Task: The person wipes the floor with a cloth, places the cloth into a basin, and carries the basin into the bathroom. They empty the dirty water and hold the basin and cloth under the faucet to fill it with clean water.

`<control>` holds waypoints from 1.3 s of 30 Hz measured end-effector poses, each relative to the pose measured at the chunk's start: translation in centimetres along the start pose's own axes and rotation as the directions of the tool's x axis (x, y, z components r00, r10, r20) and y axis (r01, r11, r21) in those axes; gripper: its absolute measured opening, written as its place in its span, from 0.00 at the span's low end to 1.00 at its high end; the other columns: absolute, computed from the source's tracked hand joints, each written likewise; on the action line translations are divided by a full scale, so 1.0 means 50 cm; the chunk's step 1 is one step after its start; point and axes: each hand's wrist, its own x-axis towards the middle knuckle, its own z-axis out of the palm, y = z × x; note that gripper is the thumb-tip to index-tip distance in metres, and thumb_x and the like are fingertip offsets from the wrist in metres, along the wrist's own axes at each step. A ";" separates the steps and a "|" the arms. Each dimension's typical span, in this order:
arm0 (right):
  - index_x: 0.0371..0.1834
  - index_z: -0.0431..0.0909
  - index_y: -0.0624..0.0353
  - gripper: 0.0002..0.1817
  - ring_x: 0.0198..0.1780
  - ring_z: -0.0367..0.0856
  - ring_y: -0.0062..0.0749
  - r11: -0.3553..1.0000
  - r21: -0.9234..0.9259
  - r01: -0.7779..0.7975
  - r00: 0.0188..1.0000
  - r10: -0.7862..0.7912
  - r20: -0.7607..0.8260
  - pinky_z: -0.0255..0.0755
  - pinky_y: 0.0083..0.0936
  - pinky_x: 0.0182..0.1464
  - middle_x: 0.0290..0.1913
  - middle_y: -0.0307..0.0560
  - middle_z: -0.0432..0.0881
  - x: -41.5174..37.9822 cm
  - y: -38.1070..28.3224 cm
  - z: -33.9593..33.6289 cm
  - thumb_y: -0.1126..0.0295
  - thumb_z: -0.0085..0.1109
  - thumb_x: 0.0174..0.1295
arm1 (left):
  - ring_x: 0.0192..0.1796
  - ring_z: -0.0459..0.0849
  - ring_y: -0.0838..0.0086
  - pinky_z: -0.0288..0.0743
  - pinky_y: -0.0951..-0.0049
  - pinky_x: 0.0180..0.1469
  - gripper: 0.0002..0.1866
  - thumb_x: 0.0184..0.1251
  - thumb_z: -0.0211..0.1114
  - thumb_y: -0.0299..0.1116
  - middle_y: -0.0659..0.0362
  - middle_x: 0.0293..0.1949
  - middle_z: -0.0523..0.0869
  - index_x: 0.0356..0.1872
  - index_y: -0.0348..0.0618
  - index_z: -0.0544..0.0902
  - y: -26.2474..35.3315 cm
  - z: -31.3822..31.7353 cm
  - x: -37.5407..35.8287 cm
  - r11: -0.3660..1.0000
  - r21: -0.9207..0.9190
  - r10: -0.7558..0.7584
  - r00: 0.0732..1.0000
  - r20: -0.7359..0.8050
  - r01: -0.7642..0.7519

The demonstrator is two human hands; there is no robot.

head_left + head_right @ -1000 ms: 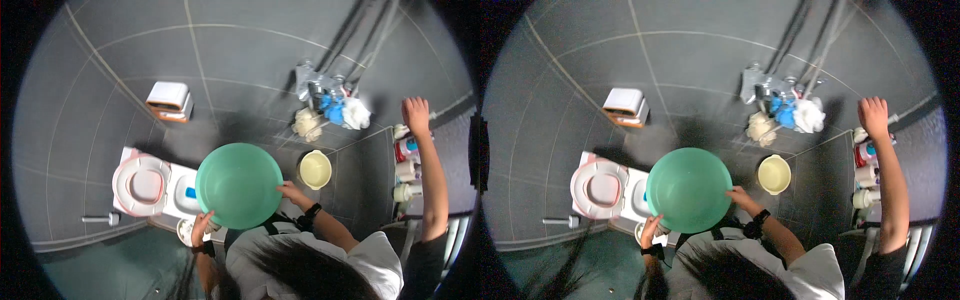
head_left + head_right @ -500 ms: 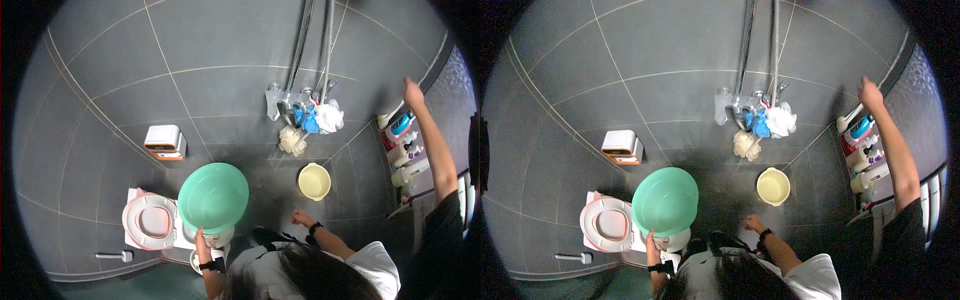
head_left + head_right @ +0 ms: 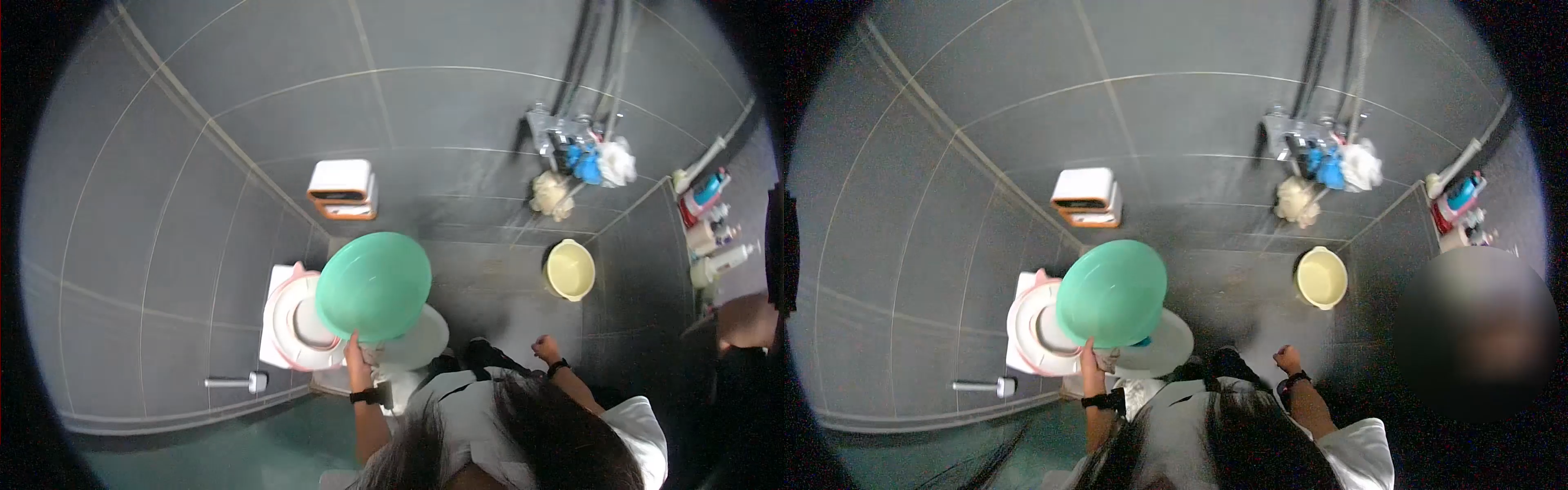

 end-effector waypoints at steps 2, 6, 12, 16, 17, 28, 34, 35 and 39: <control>0.18 0.76 0.66 0.10 0.22 0.81 0.32 0.983 -0.030 0.179 0.984 -0.179 0.017 0.76 0.33 0.27 0.19 0.51 0.80 0.021 -0.024 0.028 0.71 0.60 0.52 | 0.38 0.86 0.64 0.81 0.63 0.36 0.19 0.67 0.60 0.38 0.50 0.41 0.84 0.49 0.30 0.76 -0.001 -0.034 0.003 0.998 -0.065 0.024 0.999 -0.026 -0.026; 0.24 0.78 0.65 0.08 0.21 0.81 0.33 0.930 -0.176 0.322 0.939 -0.291 0.181 0.75 0.32 0.29 0.19 0.49 0.80 0.077 -0.103 0.065 0.70 0.60 0.52 | 0.41 0.85 0.67 0.82 0.65 0.40 0.18 0.67 0.60 0.36 0.51 0.42 0.85 0.49 0.30 0.77 0.012 -0.055 -0.054 0.982 -0.146 0.108 0.991 -0.081 -0.119; 0.34 0.79 0.63 0.11 0.26 0.82 0.36 0.800 -0.298 0.520 0.789 -0.318 0.525 0.76 0.35 0.33 0.23 0.51 0.81 0.129 -0.277 0.160 0.66 0.61 0.54 | 0.43 0.85 0.66 0.79 0.68 0.46 0.19 0.66 0.61 0.35 0.49 0.45 0.84 0.50 0.28 0.77 -0.003 -0.133 -0.149 0.963 -0.151 0.187 0.959 -0.212 -0.221; 0.38 0.80 0.60 0.13 0.37 0.84 0.41 0.593 -0.422 0.685 0.673 -0.295 0.678 0.76 0.40 0.40 0.32 0.53 0.83 0.133 -0.373 0.230 0.62 0.61 0.56 | 0.48 0.85 0.64 0.79 0.67 0.51 0.21 0.67 0.60 0.35 0.46 0.48 0.84 0.52 0.25 0.75 -0.009 -0.164 -0.219 0.963 -0.111 0.203 0.934 -0.294 -0.245; 0.39 0.80 0.60 0.14 0.41 0.84 0.43 0.550 -0.405 0.730 0.633 -0.321 0.705 0.76 0.41 0.42 0.35 0.54 0.84 0.127 -0.389 0.240 0.61 0.60 0.57 | 0.47 0.85 0.63 0.79 0.66 0.51 0.21 0.67 0.60 0.35 0.45 0.47 0.84 0.52 0.25 0.75 -0.023 -0.187 -0.223 0.962 -0.077 0.224 0.920 -0.323 -0.261; 0.39 0.78 0.60 0.16 0.45 0.81 0.51 0.023 -0.316 0.948 0.314 -0.203 0.927 0.75 0.47 0.46 0.40 0.55 0.82 -0.061 -0.536 0.433 0.58 0.60 0.58 | 0.48 0.84 0.64 0.76 0.66 0.51 0.21 0.67 0.60 0.37 0.50 0.49 0.83 0.52 0.28 0.75 0.066 -0.272 -0.233 0.941 -0.120 0.290 0.936 -0.201 -0.317; 0.39 0.78 0.61 0.13 0.43 0.82 0.53 0.038 -0.253 0.967 0.253 -0.274 0.928 0.76 0.46 0.44 0.38 0.55 0.82 -0.139 -0.568 0.455 0.63 0.59 0.56 | 0.42 0.85 0.69 0.77 0.69 0.45 0.16 0.66 0.62 0.35 0.53 0.42 0.85 0.46 0.29 0.79 0.146 -0.247 -0.239 0.919 -0.158 0.321 0.918 -0.235 -0.362; 0.39 0.78 0.61 0.14 0.43 0.82 0.53 0.039 -0.256 0.966 0.256 -0.280 0.925 0.76 0.46 0.44 0.38 0.55 0.82 -0.137 -0.572 0.452 0.63 0.59 0.56 | 0.43 0.84 0.68 0.77 0.68 0.46 0.17 0.67 0.61 0.35 0.52 0.43 0.85 0.47 0.29 0.78 0.152 -0.252 -0.241 0.928 -0.137 0.314 0.926 -0.210 -0.346; 0.39 0.78 0.61 0.14 0.43 0.82 0.53 0.047 -0.288 0.957 0.289 -0.281 0.915 0.76 0.46 0.44 0.39 0.56 0.82 -0.112 -0.577 0.458 0.63 0.60 0.55 | 0.46 0.84 0.67 0.76 0.66 0.48 0.20 0.67 0.61 0.36 0.50 0.47 0.83 0.50 0.27 0.76 0.158 -0.256 -0.255 0.922 -0.149 0.322 0.922 -0.215 -0.357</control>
